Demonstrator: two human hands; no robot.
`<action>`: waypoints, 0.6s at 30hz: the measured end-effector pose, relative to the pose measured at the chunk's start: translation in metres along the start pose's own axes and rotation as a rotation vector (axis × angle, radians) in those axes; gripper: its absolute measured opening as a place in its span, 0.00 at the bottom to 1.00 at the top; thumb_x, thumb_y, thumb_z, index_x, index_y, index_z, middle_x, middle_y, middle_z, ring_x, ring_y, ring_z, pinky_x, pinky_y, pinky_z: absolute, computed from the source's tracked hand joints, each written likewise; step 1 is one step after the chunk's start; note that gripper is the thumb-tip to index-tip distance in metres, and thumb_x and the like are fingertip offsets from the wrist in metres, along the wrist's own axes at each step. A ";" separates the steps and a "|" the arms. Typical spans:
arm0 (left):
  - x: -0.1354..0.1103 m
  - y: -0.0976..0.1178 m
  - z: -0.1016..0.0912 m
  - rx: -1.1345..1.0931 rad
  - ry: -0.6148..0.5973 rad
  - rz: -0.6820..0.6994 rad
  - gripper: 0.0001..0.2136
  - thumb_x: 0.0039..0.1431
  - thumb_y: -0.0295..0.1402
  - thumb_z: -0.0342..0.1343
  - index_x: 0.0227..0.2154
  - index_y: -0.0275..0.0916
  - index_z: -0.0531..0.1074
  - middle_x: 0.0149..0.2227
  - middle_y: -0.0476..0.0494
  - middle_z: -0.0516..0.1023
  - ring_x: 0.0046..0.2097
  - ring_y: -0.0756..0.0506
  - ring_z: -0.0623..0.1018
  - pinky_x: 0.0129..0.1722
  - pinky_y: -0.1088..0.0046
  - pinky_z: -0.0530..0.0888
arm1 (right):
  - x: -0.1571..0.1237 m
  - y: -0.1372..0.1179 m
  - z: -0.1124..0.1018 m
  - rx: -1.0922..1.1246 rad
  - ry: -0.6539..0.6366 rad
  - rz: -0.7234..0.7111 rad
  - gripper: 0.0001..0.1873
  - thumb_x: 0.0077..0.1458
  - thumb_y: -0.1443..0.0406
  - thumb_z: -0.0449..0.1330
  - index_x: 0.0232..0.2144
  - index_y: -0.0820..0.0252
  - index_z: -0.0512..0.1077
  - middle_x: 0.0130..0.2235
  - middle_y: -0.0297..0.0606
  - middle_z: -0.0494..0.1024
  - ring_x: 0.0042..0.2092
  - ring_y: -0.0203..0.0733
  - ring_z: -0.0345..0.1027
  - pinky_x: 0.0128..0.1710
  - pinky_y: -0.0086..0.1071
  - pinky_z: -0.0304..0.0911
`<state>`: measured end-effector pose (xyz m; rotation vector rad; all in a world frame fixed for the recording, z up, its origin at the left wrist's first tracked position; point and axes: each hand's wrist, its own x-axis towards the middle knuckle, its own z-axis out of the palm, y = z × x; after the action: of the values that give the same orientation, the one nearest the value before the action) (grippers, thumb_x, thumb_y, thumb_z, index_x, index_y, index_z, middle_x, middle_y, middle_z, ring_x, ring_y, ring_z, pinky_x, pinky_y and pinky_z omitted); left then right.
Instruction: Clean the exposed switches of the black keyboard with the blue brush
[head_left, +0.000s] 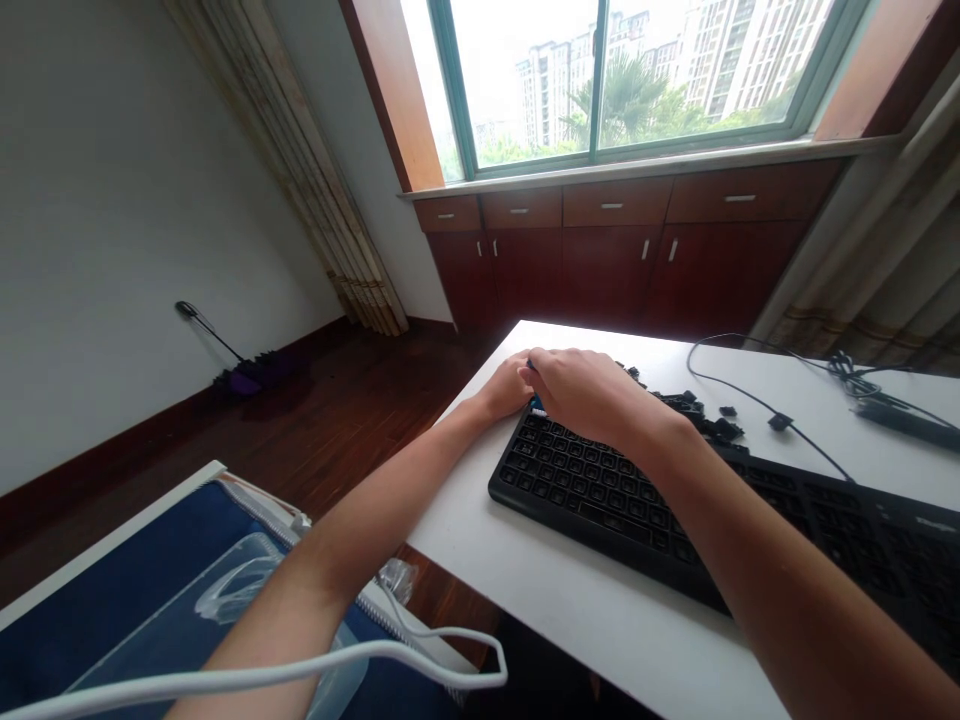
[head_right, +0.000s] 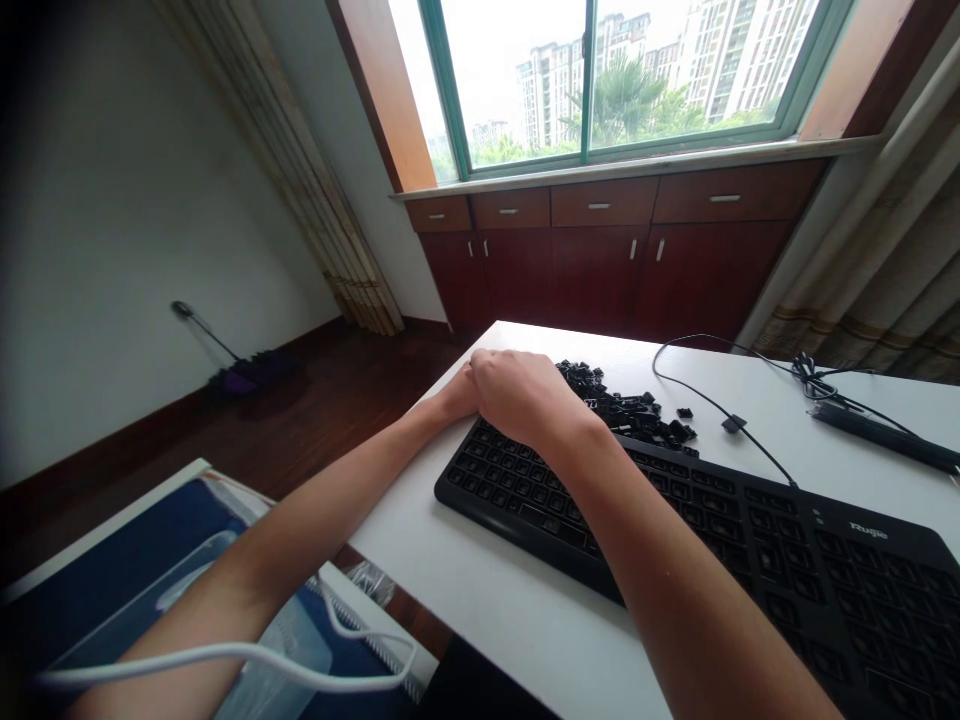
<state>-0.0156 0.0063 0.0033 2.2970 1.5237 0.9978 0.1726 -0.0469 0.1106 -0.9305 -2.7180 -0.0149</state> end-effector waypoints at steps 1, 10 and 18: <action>0.000 -0.001 0.000 0.001 -0.006 0.005 0.03 0.56 0.26 0.52 0.32 0.35 0.70 0.35 0.39 0.75 0.41 0.43 0.73 0.40 0.69 0.70 | 0.000 0.000 0.002 0.000 -0.011 0.004 0.20 0.68 0.60 0.41 0.42 0.62 0.70 0.38 0.47 0.80 0.35 0.48 0.74 0.29 0.35 0.55; 0.001 -0.008 0.001 0.095 -0.037 0.041 0.03 0.55 0.26 0.53 0.28 0.35 0.70 0.36 0.42 0.73 0.38 0.46 0.72 0.41 0.70 0.70 | 0.000 -0.004 -0.002 -0.009 -0.172 0.067 0.21 0.66 0.61 0.43 0.45 0.64 0.73 0.37 0.51 0.80 0.37 0.50 0.74 0.32 0.36 0.59; 0.001 -0.004 0.001 0.092 -0.034 0.003 0.04 0.56 0.29 0.54 0.28 0.36 0.70 0.34 0.45 0.72 0.36 0.47 0.71 0.37 0.70 0.70 | -0.004 0.008 -0.020 -0.001 -0.131 0.062 0.23 0.67 0.58 0.43 0.41 0.60 0.75 0.36 0.47 0.79 0.34 0.46 0.72 0.28 0.34 0.53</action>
<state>-0.0177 0.0093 0.0014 2.3661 1.5843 0.9021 0.1855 -0.0452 0.1280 -1.0505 -2.8064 0.0584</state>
